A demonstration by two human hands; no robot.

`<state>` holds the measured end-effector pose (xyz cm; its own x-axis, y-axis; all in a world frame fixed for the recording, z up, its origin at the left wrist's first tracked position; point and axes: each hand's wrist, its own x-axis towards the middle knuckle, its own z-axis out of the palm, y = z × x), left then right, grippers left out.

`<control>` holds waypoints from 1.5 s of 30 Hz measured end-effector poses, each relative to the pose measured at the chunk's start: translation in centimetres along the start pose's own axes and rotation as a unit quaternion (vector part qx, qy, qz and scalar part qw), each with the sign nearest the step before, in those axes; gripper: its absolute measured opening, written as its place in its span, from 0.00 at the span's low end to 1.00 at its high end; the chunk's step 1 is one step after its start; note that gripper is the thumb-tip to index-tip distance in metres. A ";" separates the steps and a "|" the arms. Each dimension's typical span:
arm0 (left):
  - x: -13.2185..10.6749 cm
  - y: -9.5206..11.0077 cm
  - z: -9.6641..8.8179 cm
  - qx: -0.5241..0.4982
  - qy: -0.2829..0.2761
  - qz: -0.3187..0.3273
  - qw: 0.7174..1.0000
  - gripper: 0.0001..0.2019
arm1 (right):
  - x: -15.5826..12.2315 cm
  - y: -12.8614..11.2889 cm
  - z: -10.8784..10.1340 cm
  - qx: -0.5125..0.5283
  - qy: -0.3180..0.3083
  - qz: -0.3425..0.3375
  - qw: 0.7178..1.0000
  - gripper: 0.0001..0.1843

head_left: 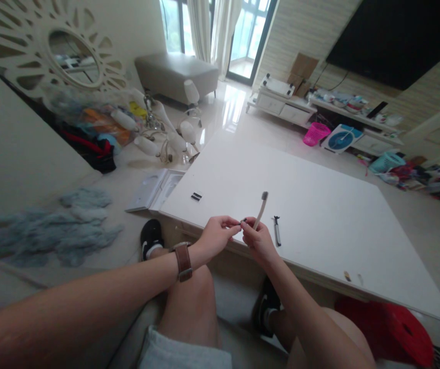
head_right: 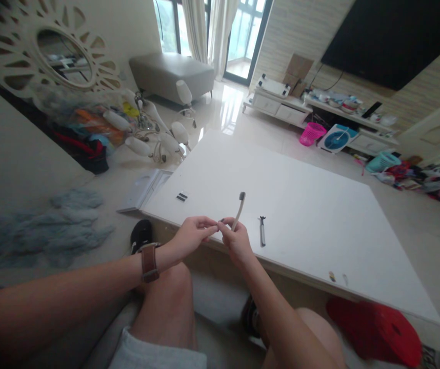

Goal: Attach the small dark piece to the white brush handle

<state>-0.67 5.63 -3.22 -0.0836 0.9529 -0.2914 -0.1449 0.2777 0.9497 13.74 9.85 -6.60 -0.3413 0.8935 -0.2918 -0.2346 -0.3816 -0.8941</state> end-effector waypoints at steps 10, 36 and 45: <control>-0.3 0.3 -0.1 -0.017 -0.006 -0.015 1.000 0.10 | -0.1 -0.1 0.1 -0.020 -0.002 -0.006 1.000 0.16; -0.2 0.6 0.0 -0.019 -0.049 -0.015 0.999 0.15 | -0.4 -0.5 0.0 -0.010 -0.046 0.001 0.999 0.17; 0.0 0.2 0.0 -0.038 -0.055 -0.022 0.998 0.16 | 0.4 0.6 -0.6 -0.019 -0.039 -0.026 0.999 0.13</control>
<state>-0.65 5.65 -3.01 0.0328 0.9487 -0.3144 -0.2205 0.3137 0.9236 13.99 10.12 -7.43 -0.3999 0.8900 -0.2191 -0.2196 -0.3251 -0.9198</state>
